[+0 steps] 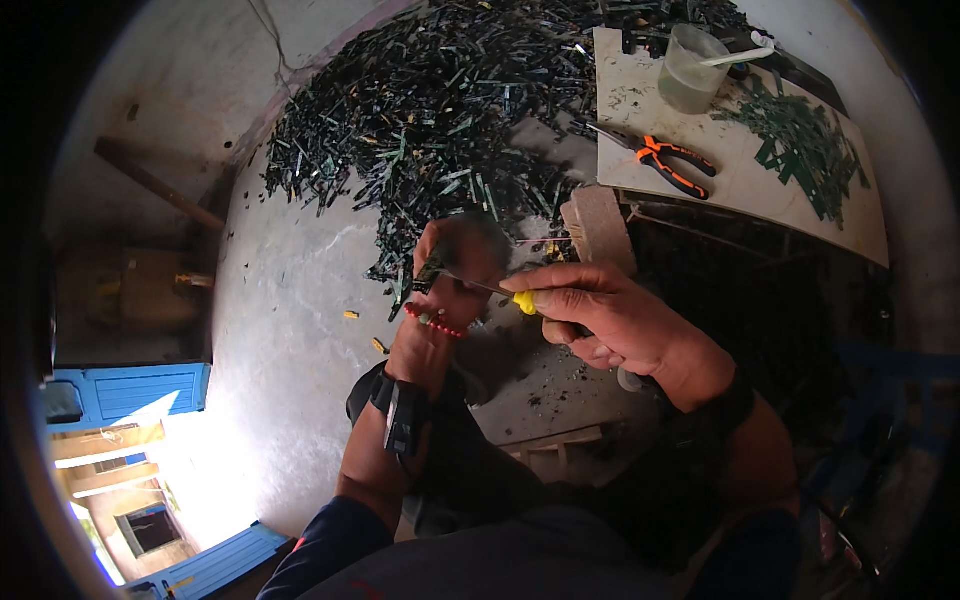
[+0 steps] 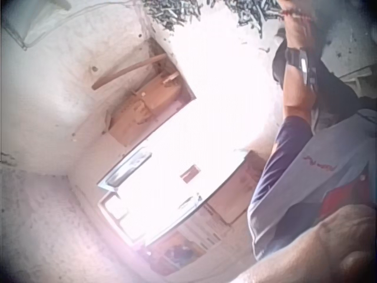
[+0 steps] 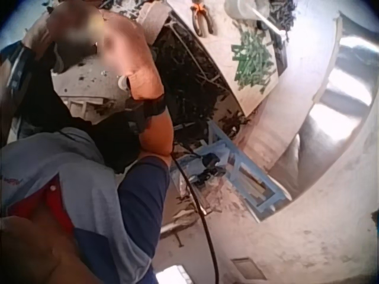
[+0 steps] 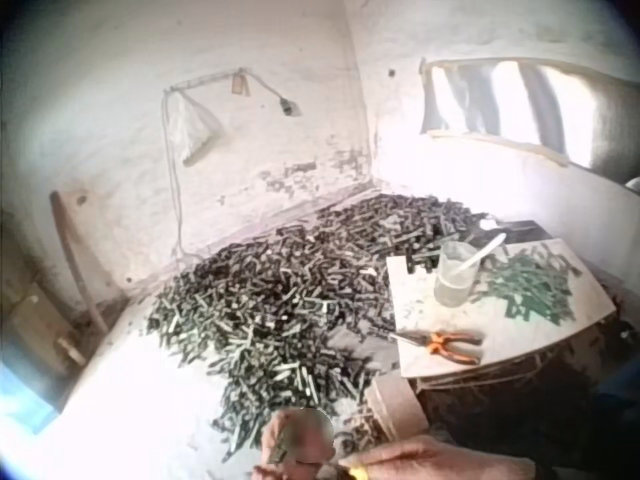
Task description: The person is disassembling electronic components, likely circuit boards, using pliers and a screwdriver. They remove small parts and place them on a nearby surface. The task involves careful handling and separation of components.
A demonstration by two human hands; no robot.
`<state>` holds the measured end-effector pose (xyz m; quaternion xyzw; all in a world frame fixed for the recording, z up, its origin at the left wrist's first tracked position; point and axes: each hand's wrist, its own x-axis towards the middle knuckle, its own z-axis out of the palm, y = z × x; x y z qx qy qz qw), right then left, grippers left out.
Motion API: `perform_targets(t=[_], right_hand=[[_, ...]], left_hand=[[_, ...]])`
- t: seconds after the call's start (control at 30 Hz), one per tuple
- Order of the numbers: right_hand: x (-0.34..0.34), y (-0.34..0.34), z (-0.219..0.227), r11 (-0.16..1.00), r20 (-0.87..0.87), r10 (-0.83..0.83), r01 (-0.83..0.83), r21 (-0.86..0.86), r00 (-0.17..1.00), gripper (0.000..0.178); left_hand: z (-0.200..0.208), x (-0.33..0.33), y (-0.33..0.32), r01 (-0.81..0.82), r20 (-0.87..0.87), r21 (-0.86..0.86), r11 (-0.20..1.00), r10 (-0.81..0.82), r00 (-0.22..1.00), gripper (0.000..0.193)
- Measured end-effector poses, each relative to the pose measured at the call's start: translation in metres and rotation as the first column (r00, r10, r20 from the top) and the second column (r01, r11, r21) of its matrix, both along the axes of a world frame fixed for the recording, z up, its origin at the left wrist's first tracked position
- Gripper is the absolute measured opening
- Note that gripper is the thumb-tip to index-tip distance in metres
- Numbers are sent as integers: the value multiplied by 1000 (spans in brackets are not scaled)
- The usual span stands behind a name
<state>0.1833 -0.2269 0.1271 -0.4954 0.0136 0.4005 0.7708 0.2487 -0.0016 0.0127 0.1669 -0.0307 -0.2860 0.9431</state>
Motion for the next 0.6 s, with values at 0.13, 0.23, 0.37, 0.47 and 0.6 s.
perform_targets(t=[0.13, 0.23, 0.37, 0.47, 0.6], right_hand=[[-3, 5, -6, 964, 514, 52, 91, -249, 856, 28], [-11, 16, -7, 856, 823, 193, 319, -407, 534, 28], [-15, 23, -12, 887, 814, 96, 322, -332, 573, 28], [-4, 10, -6, 998, 190, -24, 35, -55, 982, 30], [-4, 13, 4, 993, 70, -62, 69, -96, 996, 31]], left_hand=[[18, -7, -16, -297, -26, 355, 886, 327, 945, 32], [37, -12, -23, -507, 156, 577, 640, 524, 838, 35], [33, -13, -18, -601, 387, 604, 524, 466, 795, 36], [8, -14, 0, -417, 202, 425, 803, 365, 909, 29], [9, -1, -2, -291, -150, 287, 913, 343, 927, 30]])
